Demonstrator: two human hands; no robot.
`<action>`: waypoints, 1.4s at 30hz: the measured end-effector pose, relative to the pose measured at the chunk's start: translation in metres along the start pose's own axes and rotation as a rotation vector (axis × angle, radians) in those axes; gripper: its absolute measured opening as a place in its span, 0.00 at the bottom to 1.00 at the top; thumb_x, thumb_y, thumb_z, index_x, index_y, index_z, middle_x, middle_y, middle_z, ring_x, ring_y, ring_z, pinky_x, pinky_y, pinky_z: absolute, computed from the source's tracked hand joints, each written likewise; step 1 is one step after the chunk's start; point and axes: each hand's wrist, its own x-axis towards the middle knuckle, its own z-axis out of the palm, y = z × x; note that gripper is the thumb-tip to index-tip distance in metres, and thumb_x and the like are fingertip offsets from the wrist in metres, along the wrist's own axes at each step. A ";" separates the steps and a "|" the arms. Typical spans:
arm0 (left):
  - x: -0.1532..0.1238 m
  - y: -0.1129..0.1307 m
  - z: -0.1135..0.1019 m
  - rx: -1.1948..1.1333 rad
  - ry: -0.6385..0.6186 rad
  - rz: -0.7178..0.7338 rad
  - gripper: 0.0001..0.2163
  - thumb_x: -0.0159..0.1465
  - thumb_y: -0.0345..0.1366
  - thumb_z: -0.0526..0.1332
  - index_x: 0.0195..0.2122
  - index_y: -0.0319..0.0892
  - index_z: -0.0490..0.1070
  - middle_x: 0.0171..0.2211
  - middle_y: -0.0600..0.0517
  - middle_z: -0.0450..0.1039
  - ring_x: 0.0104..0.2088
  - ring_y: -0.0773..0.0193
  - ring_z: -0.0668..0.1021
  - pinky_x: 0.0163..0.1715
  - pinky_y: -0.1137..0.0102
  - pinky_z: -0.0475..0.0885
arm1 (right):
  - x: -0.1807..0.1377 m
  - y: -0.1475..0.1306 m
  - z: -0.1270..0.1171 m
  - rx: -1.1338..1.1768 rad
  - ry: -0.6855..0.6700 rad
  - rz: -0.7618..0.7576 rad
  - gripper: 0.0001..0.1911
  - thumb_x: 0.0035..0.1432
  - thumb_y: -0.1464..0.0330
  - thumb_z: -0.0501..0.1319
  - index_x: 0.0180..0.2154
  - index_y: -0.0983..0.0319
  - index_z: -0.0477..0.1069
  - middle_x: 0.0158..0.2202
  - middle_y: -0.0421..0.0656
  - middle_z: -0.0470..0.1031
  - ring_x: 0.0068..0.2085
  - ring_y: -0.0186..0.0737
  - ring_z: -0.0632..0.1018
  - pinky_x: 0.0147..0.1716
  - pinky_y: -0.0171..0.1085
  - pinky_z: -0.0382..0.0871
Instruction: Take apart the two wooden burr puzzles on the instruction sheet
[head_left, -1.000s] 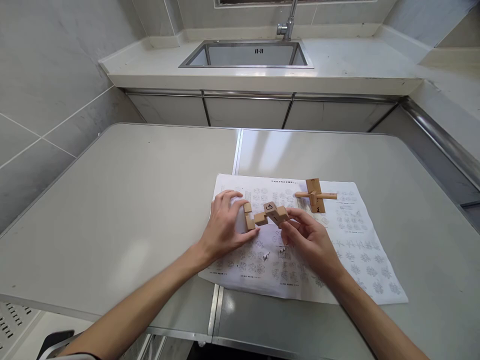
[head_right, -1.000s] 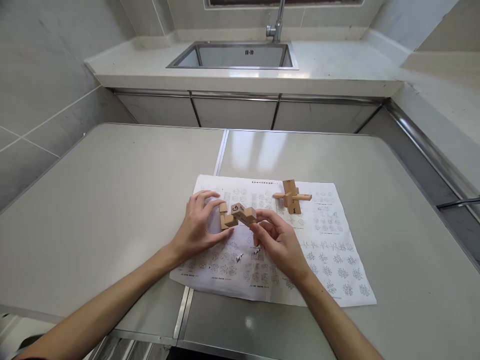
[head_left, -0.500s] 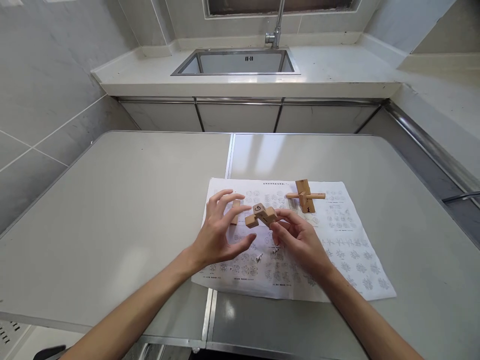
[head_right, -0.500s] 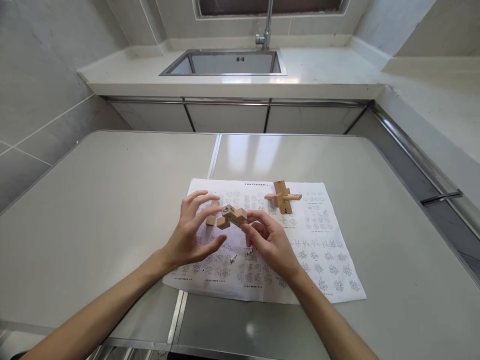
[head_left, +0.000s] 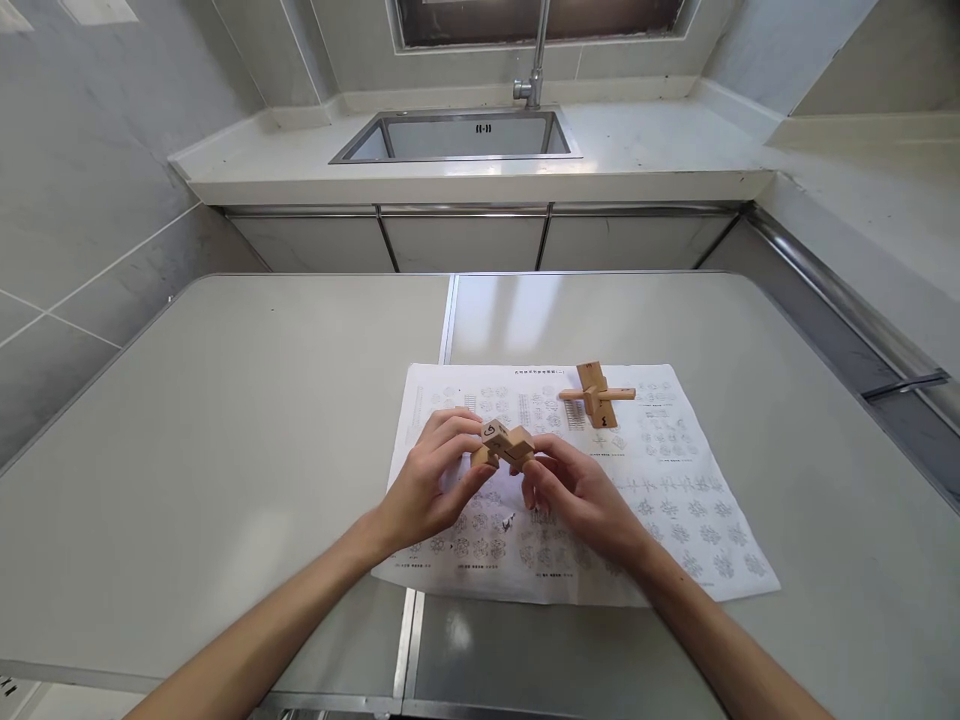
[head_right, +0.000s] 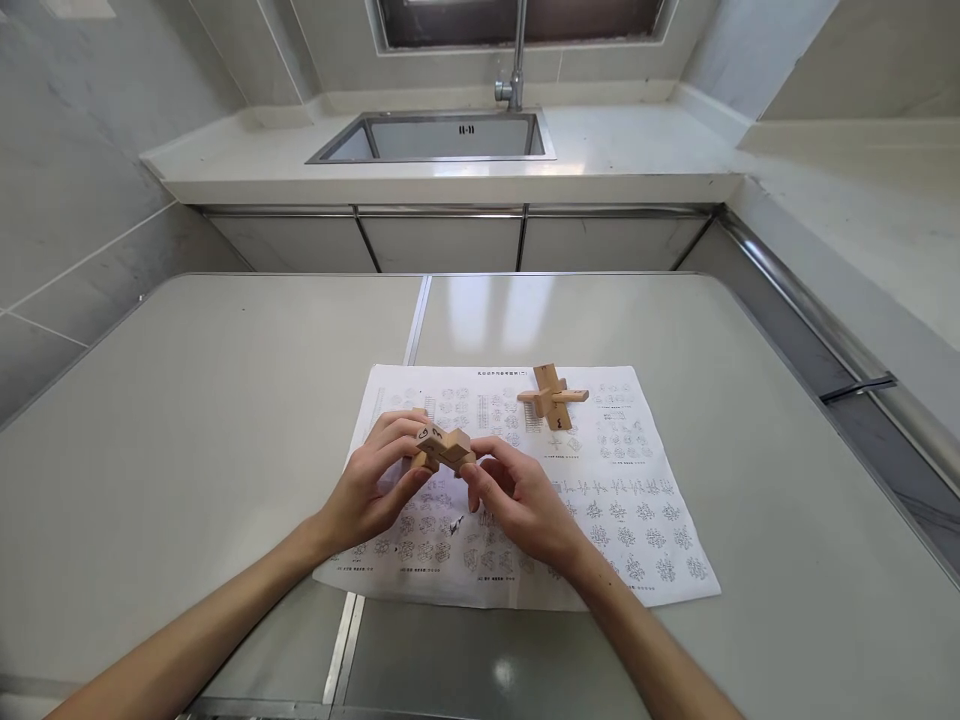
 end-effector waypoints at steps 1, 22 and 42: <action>0.000 0.000 0.000 -0.008 -0.006 -0.006 0.05 0.76 0.37 0.60 0.43 0.45 0.75 0.46 0.46 0.79 0.54 0.53 0.76 0.60 0.51 0.73 | 0.000 0.000 0.001 0.018 -0.015 -0.006 0.17 0.75 0.52 0.58 0.50 0.58 0.73 0.35 0.42 0.77 0.30 0.37 0.76 0.30 0.37 0.71; -0.007 -0.008 -0.002 -0.027 -0.056 0.048 0.06 0.74 0.31 0.62 0.50 0.45 0.72 0.47 0.45 0.79 0.52 0.53 0.76 0.57 0.53 0.75 | 0.000 -0.001 0.007 0.498 -0.334 0.145 0.23 0.78 0.53 0.53 0.36 0.62 0.69 0.25 0.37 0.69 0.23 0.31 0.69 0.27 0.34 0.65; -0.009 -0.002 0.001 0.062 0.019 -0.011 0.02 0.71 0.31 0.64 0.42 0.45 0.74 0.41 0.47 0.80 0.47 0.53 0.78 0.50 0.56 0.77 | -0.005 -0.008 0.015 0.007 -0.156 -0.046 0.20 0.76 0.54 0.56 0.33 0.59 0.65 0.25 0.36 0.63 0.27 0.34 0.64 0.29 0.35 0.59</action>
